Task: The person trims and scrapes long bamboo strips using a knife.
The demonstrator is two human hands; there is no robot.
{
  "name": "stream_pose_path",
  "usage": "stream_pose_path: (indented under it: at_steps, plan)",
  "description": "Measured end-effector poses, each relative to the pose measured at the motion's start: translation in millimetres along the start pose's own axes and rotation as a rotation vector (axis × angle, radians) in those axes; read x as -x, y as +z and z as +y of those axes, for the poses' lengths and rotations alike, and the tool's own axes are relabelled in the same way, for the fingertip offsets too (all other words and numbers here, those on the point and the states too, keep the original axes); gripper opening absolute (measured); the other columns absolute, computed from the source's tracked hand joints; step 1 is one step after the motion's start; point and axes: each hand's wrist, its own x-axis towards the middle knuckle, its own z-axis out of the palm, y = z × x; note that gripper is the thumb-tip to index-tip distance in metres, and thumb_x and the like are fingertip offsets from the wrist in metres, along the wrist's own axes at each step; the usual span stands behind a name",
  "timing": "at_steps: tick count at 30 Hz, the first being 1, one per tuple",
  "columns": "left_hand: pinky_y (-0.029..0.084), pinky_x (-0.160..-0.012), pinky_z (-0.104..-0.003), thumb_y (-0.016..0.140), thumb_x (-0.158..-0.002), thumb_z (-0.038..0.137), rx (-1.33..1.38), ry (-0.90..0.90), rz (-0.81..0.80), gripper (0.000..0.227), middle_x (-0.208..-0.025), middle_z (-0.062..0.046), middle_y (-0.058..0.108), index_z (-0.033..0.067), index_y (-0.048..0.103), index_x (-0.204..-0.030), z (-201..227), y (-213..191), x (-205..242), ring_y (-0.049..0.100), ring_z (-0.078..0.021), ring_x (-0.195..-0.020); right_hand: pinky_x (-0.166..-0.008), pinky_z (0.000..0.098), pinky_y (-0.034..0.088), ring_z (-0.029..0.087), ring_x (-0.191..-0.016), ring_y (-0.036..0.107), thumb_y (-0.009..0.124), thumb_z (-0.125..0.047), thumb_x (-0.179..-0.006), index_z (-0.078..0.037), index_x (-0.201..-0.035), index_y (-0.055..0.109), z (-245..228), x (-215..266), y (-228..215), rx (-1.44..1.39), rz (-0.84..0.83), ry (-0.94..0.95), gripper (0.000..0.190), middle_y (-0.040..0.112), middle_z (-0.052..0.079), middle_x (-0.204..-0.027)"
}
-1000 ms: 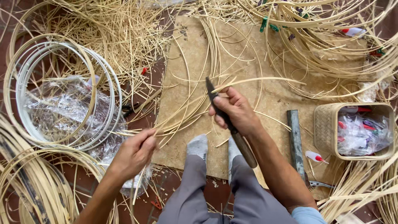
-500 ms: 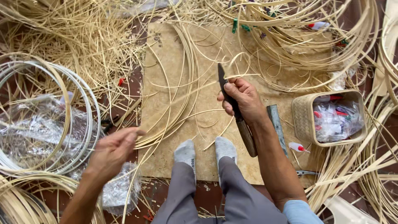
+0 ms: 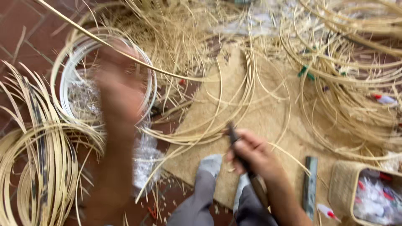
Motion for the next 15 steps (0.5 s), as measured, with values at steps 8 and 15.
stream_pose_path:
  at_steps: [8,15]
  plan:
    - [0.06,-0.069,-0.034,0.064,-0.111,0.024,0.119,-0.289,-0.259,0.027,-0.094,-0.011,0.073,-0.0011,0.071,-0.117,-133,33,90,0.069,-0.0199,-0.076,-0.045,0.0241,0.045,0.013,-0.049,0.055,0.053,-0.017,-0.106,-0.004,-0.147,0.048,14,-31,-3,-0.304,0.117,-0.143,0.043,0.069,0.011,-0.089]
    - [0.064,-0.082,-0.028,0.051,-0.111,0.038,-0.849,0.176,-0.785,0.04,-0.114,-0.01,0.076,0.006,0.058,-0.134,-51,3,119,0.079,-0.0193,-0.094,-0.048,0.0245,0.042,0.014,-0.053,0.054,0.053,-0.016,-0.11,0.003,-0.14,0.053,9,-5,-40,-0.329,0.195,-0.178,0.036,0.068,0.011,-0.09]
